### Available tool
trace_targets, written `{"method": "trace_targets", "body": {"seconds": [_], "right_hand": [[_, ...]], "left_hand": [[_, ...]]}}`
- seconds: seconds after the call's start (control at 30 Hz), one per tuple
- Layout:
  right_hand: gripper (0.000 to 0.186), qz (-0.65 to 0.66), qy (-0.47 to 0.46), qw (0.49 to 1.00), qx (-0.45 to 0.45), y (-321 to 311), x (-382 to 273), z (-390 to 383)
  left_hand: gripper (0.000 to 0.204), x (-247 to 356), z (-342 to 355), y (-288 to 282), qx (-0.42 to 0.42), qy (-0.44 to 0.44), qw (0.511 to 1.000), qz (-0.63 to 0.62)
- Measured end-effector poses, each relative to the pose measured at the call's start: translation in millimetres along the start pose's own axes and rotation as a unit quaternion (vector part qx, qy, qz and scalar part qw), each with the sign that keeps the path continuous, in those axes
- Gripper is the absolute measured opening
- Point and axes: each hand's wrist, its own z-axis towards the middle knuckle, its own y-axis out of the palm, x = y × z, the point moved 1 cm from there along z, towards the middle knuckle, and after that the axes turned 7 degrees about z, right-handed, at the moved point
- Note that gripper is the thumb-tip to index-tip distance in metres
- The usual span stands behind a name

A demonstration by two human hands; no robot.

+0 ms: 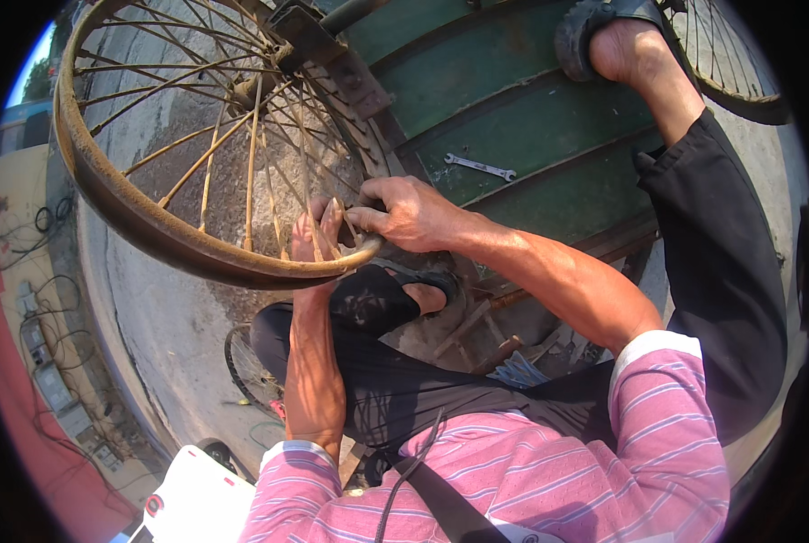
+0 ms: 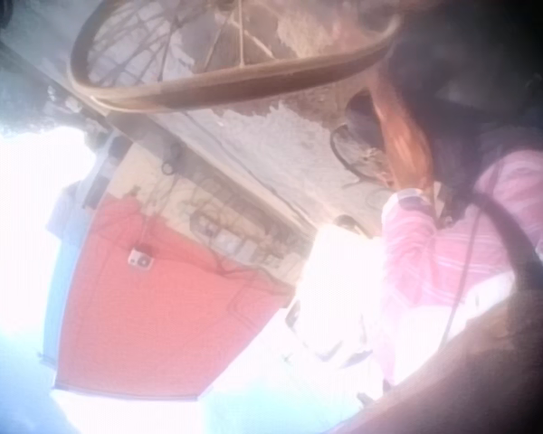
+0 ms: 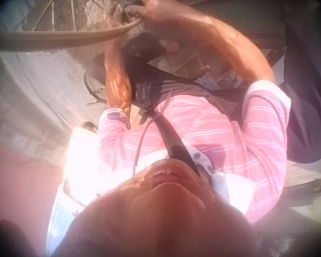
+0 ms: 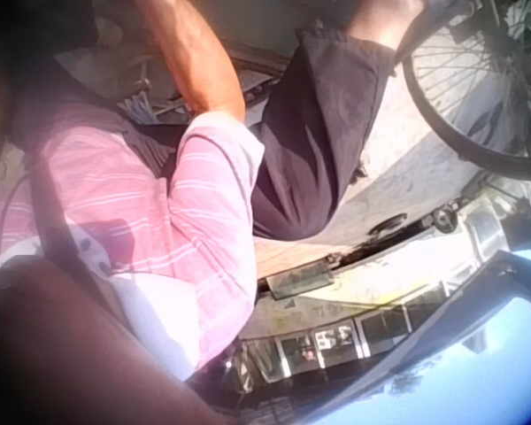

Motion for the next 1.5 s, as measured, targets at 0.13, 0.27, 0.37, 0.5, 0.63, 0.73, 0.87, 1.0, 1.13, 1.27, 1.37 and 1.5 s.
{"method": "trace_targets", "body": {"seconds": [0.13, 0.27, 0.37, 0.5, 0.63, 0.73, 0.87, 1.0, 1.13, 1.27, 1.37, 1.5], "right_hand": [[0.042, -0.029, -0.008, 0.999, -0.023, 0.6, -11.1, 0.3], [0.041, -0.078, 0.020, 0.997, 0.004, 6.2, 9.6, 7.6], [0.043, -0.092, -0.001, 0.996, 0.011, -2.9, 19.5, 7.6], [0.045, -0.131, 0.013, 0.991, -0.009, 1.6, -1.6, 7.6], [0.044, -0.161, 0.030, 0.986, -0.008, 0.3, -11.5, 2.5], [0.043, -0.173, 0.019, 0.985, -0.014, -0.9, -9.8, 3.8], [0.043, -0.202, 0.000, 0.979, -0.018, -4.3, -7.3, -0.4], [0.042, -0.212, 0.002, 0.976, -0.056, -7.6, -14.8, -2.8], [0.043, -0.185, 0.000, 0.982, -0.046, -12.2, -12.2, -7.0], [0.044, -0.157, -0.030, 0.986, -0.047, -2.4, -12.0, -4.6], [0.042, -0.157, -0.012, 0.987, -0.025, -5.2, -3.8, -5.5], [0.043, -0.102, 0.076, 0.992, -0.018, -6.2, -2.2, -5.8]], "left_hand": [[0.029, -2.1, -11.4, -2.4, 0.028, -0.015, 0.999, 0.003], [0.021, 15.2, -8.3, 8.7, 0.066, 0.061, 0.996, -0.011], [0.031, 4.3, 6.1, 14.2, 0.017, 0.112, 0.989, 0.095], [0.045, -35.8, 20.7, 14.1, 0.142, 0.246, 0.929, 0.236], [0.036, -8.7, 44.6, 11.3, 0.073, 0.018, 0.996, -0.042], [0.035, 11.1, 37.0, 31.9, 0.148, 0.055, 0.984, -0.086], [0.032, -10.1, 31.7, 45.4, 0.218, 0.179, 0.956, 0.075], [0.031, -0.8, 25.5, 48.5, 0.223, 0.205, 0.952, 0.038], [0.026, -6.2, 26.6, 45.4, 0.099, 0.048, 0.976, -0.187], [0.027, -51.4, 23.5, 41.3, 0.051, 0.076, 0.979, -0.181], [0.034, -52.4, 17.3, 25.2, 0.021, 0.182, 0.980, 0.080], [0.037, -21.8, -0.3, 2.0, -0.098, -0.047, 0.989, -0.103]]}}
